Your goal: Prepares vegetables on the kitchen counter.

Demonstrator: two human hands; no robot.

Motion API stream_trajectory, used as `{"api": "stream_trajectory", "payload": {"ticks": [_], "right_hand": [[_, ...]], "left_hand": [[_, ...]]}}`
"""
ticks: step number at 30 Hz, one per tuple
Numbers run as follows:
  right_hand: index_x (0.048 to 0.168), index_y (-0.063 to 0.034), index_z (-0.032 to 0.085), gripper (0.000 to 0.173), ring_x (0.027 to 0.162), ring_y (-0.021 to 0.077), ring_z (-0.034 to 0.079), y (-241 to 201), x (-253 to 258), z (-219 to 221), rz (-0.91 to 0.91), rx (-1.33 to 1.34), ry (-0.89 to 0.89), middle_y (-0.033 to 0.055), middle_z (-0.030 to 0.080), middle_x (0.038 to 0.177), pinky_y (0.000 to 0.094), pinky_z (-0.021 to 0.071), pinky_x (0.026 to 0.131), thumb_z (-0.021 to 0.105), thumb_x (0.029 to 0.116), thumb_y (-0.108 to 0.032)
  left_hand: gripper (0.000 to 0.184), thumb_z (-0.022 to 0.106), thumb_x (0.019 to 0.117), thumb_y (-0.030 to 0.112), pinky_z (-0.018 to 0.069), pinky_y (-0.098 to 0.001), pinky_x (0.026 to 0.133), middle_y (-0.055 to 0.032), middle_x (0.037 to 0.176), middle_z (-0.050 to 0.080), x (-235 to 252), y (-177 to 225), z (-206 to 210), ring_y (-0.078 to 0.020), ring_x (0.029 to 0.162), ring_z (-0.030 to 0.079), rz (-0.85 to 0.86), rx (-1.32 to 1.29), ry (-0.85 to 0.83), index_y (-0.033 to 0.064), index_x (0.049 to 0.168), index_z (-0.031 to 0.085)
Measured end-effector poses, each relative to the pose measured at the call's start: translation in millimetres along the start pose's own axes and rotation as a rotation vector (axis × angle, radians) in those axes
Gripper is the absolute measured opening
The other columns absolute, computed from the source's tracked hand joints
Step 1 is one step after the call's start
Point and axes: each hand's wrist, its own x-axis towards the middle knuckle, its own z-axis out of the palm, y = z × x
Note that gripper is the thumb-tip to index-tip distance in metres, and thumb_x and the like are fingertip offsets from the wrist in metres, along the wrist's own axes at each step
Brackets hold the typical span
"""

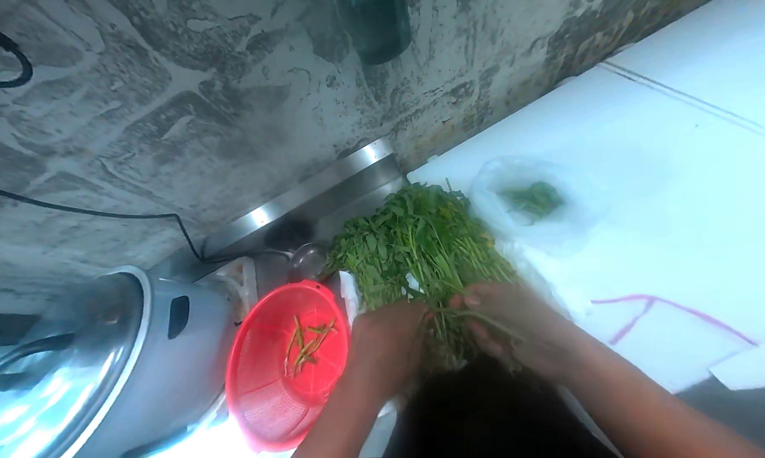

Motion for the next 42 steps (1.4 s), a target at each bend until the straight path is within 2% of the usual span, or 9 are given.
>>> {"api": "stream_trajectory", "payload": {"ticks": [4,9,13,17,20,26,30,35,42], "right_hand": [[0.096,-0.0086,0.068,0.013,0.051,0.0058,0.053,-10,-2,2,0.02,-0.107,0.022,0.0,0.059,0.067,0.0192,0.0465,0.047,0.064,0.0963,-0.021],[0.095,-0.0064,0.069,0.007,0.051,0.007,0.053,-11,0,5,0.011,-0.249,0.02,0.0007,0.059,0.067,0.0201,0.0461,0.047,0.069,0.0942,-0.013],[0.097,-0.009,0.069,0.005,0.054,0.0063,0.056,-7,3,11,-0.003,-0.277,-0.019,-0.0009,0.061,0.069,0.0195,0.0484,0.05,0.067,0.0956,-0.014],[0.1,-0.0093,0.068,0.007,0.054,0.0052,0.054,11,5,13,-0.176,-0.156,-0.095,-0.0027,0.059,0.069,0.0204,0.0473,0.05,0.065,0.097,-0.015],[0.1,-0.0139,0.069,0.006,0.053,0.0019,0.053,15,1,10,-0.227,0.033,-0.187,-0.0061,0.058,0.067,0.0186,0.0469,0.05,0.065,0.0952,-0.012],[0.105,-0.0161,0.076,0.012,0.052,-0.002,0.052,20,-3,-23,-0.19,0.239,-0.499,-0.0075,0.061,0.067,0.0153,0.0458,0.047,0.07,0.0933,-0.017],[0.107,-0.0135,0.075,0.014,0.052,-0.0022,0.053,20,-2,-28,-0.18,0.306,-0.598,-0.0056,0.065,0.073,0.0145,0.0442,0.047,0.067,0.0946,-0.014],[0.109,-0.0107,0.075,0.017,0.055,-0.0007,0.058,10,-9,-33,-0.188,0.354,-0.69,-0.0059,0.067,0.072,0.0153,0.0474,0.049,0.064,0.0973,-0.018],[0.11,-0.0067,0.072,0.019,0.058,0.0052,0.062,2,-10,-46,-0.219,0.478,-0.703,0.0005,0.069,0.079,0.0185,0.0498,0.051,0.063,0.0973,-0.017]], "left_hand": [[0.019,0.058,0.1007,0.023,0.0597,-0.0335,0.061,-0.0011,0.084,0.074,-1,-4,-3,-0.0146,0.074,0.072,0.022,0.077,-0.022,0.0132,0.099,0.075],[0.029,0.056,0.1036,0.034,0.0596,-0.0354,0.063,-0.002,0.087,0.073,-2,1,-2,-0.0159,0.075,0.071,0.065,0.043,-0.086,0.0151,0.115,0.075],[0.028,0.053,0.1052,0.032,0.0592,-0.0366,0.062,-0.0019,0.085,0.073,-4,9,5,-0.0157,0.073,0.071,0.077,-0.061,-0.138,0.0137,0.104,0.074],[0.028,0.049,0.1061,0.021,0.0534,-0.0265,0.061,-0.0002,0.075,0.065,-6,20,7,-0.0071,0.064,0.06,-0.435,-0.714,-0.108,0.0037,0.102,0.07],[0.021,0.045,0.1055,0.022,0.0434,-0.0225,0.05,0.0065,0.062,0.05,0,9,5,-0.0036,0.052,0.047,-0.865,-1.251,0.193,0.0101,0.1,0.061],[0.038,0.056,0.0999,0.054,0.0546,-0.0229,0.067,0.0014,0.093,0.07,-14,-21,-3,-0.0066,0.075,0.064,-0.579,-1.217,0.215,0.0195,0.101,0.072],[0.016,0.065,0.0995,0.033,0.0502,-0.0228,0.058,0.0052,0.076,0.064,-10,-16,4,-0.0036,0.062,0.057,-0.564,-1.05,0.157,0.0177,0.095,0.064],[0.027,0.056,0.1046,0.025,0.0578,-0.0272,0.066,0.0016,0.093,0.071,15,-8,0,-0.0058,0.072,0.065,-0.455,-0.844,-0.023,0.0135,0.125,0.069],[0.023,0.056,0.1059,0.023,0.0564,-0.0294,0.066,-0.004,0.087,0.068,25,-16,11,-0.0093,0.071,0.063,-0.476,-0.931,-0.151,0.0072,0.115,0.07]]}}
